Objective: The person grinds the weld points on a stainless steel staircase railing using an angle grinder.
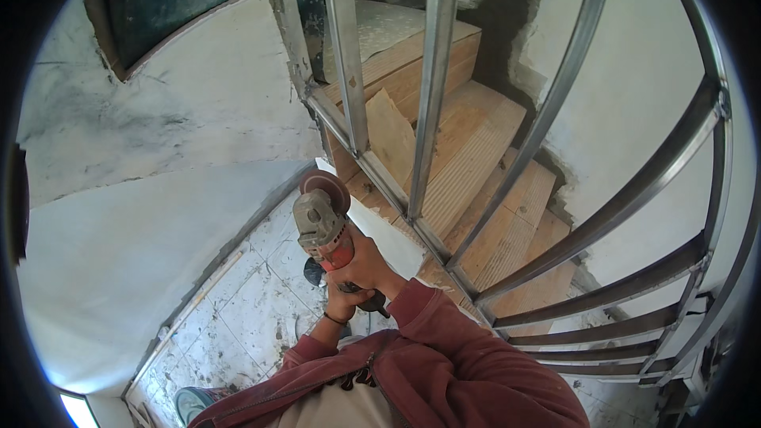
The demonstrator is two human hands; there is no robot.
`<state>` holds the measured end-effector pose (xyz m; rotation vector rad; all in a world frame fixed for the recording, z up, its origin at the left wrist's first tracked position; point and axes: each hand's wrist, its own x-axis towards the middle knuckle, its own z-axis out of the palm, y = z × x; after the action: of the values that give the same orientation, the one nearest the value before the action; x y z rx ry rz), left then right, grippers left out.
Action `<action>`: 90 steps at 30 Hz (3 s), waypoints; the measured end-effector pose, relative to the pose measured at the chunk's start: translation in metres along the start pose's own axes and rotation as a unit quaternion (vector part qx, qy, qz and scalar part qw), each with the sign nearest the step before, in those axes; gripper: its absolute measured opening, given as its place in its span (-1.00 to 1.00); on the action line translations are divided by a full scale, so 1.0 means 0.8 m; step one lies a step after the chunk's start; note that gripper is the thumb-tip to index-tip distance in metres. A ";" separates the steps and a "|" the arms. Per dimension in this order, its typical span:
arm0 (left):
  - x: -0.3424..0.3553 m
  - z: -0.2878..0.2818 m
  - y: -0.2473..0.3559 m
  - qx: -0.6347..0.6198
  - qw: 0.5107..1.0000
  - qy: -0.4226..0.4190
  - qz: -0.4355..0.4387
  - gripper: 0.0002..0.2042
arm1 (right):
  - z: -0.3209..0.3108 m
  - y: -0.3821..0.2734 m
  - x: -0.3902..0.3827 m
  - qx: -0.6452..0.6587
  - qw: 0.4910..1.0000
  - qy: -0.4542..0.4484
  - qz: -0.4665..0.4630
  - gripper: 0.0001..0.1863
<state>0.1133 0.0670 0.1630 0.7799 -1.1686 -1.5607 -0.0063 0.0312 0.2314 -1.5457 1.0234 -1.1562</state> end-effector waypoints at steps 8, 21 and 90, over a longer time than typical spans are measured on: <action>-0.008 0.018 0.020 0.123 0.988 0.069 0.061 -0.58 | 0.010 -0.004 -0.022 -0.022 0.995 0.074 0.067 -0.01; -0.003 0.008 -0.002 0.048 0.998 -0.023 -0.019 -0.54 | 0.003 0.007 -0.024 -0.059 0.985 0.159 0.017 -0.21; 0.053 -0.021 -0.024 -0.043 0.986 -0.146 -0.062 -0.32 | 0.028 -0.009 0.007 -0.113 0.955 0.262 0.083 -0.15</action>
<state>0.1092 0.0221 0.1420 0.5880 -1.2705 -1.8638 0.0170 0.0318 0.2369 -1.3127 1.6559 -1.4022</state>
